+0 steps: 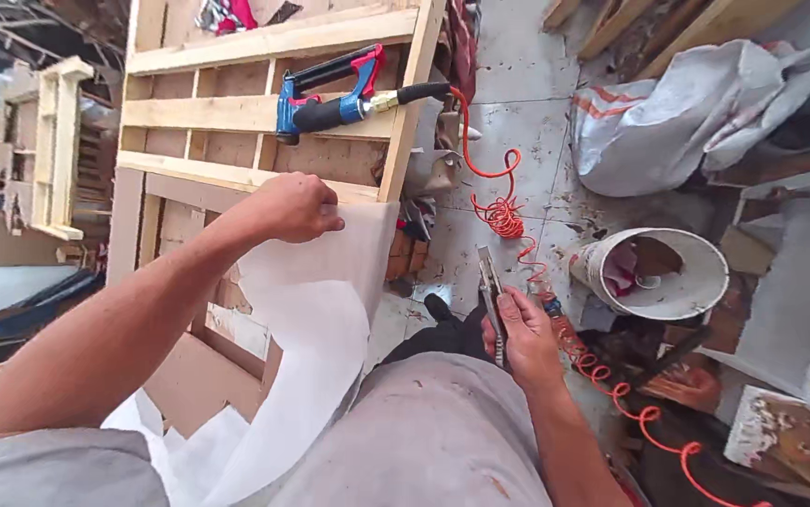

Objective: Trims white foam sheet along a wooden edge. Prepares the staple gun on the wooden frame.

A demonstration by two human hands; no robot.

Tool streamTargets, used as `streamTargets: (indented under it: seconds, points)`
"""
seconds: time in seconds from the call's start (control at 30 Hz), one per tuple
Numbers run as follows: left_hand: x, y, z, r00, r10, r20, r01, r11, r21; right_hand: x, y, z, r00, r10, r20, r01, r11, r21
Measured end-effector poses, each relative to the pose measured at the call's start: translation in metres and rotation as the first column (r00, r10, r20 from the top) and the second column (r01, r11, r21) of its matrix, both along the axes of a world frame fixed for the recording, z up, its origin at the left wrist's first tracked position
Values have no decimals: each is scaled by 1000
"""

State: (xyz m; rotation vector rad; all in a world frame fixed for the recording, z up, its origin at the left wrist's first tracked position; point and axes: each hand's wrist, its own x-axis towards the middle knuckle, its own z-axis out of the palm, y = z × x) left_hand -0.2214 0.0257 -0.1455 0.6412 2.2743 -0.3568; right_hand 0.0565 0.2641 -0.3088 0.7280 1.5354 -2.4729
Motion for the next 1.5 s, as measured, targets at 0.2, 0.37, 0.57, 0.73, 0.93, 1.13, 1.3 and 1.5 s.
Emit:
streamTargets:
  seconds: [0.2, 0.37, 0.57, 0.73, 0.93, 1.13, 1.3, 1.5]
  points:
    - [5, 10, -3, 998, -51, -27, 48, 993, -112, -10, 7, -9, 976, 117, -183, -110, 993, 47]
    - [21, 16, -9, 987, -7, -159, 7, 1000, -2, -38, -2, -6, 988, 118, -103, -110, 991, 79]
    - [22, 6, -2, 986, 63, -154, -53, 996, 68, -59, -13, -2, 968, 201, -149, -208, 978, -31]
    - [21, 3, -6, 986, 46, -160, -33, 996, 79, -82, -28, 11, 951, 301, -71, -299, 954, 37]
    - [20, 4, -10, 988, 22, -154, -12, 998, 62, -106, -61, 14, 931, 364, -2, -353, 904, 242]
    - [24, 12, -7, 979, -29, -204, 44, 996, 71, -118, -84, 31, 900, 430, 69, -424, 829, 365]
    - [27, 15, -4, 975, -56, -216, 74, 994, 77, -130, -97, 40, 872, 475, 120, -477, 767, 429]
    - [34, 16, -3, 956, -129, -265, 158, 983, 91, -141, -101, 47, 856, 496, 149, -504, 733, 457]
